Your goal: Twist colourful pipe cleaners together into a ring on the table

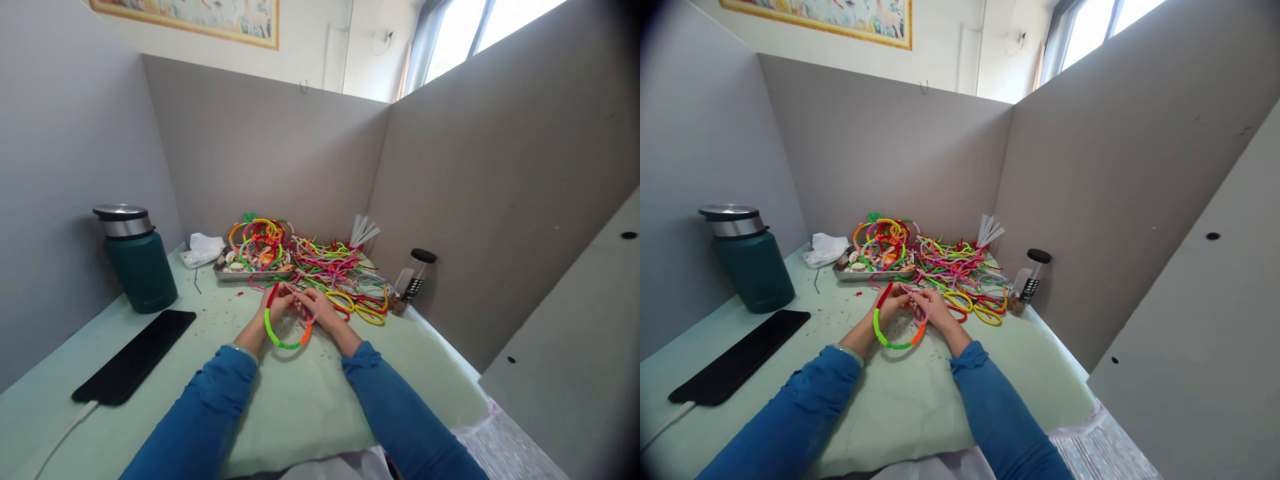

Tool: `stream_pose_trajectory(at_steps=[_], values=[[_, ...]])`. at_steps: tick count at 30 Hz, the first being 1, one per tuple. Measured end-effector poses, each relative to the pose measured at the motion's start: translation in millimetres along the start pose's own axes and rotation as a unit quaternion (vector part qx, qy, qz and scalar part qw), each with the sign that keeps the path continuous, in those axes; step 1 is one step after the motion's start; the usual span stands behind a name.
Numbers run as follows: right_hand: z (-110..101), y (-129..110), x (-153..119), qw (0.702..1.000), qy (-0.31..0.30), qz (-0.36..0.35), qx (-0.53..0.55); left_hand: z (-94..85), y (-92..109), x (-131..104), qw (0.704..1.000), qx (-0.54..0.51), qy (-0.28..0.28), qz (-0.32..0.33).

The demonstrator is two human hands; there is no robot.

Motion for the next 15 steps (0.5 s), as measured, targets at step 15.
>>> stream_pose_trajectory(at_steps=[15], values=[[1.3,-9.4,-6.2,0.999,-0.007,-0.020,0.031,-0.9,4.1,0.6,0.999,-0.001,-0.038,0.026]])
Point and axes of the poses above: each hand's wrist, its own x-axis towards the middle knuckle, its own z-axis out of the palm, y = z × x, the point moved 4 cm from there along x, towards the middle knuckle, and after that the axes turned 15 degrees about -y, right-handed, at the moved point
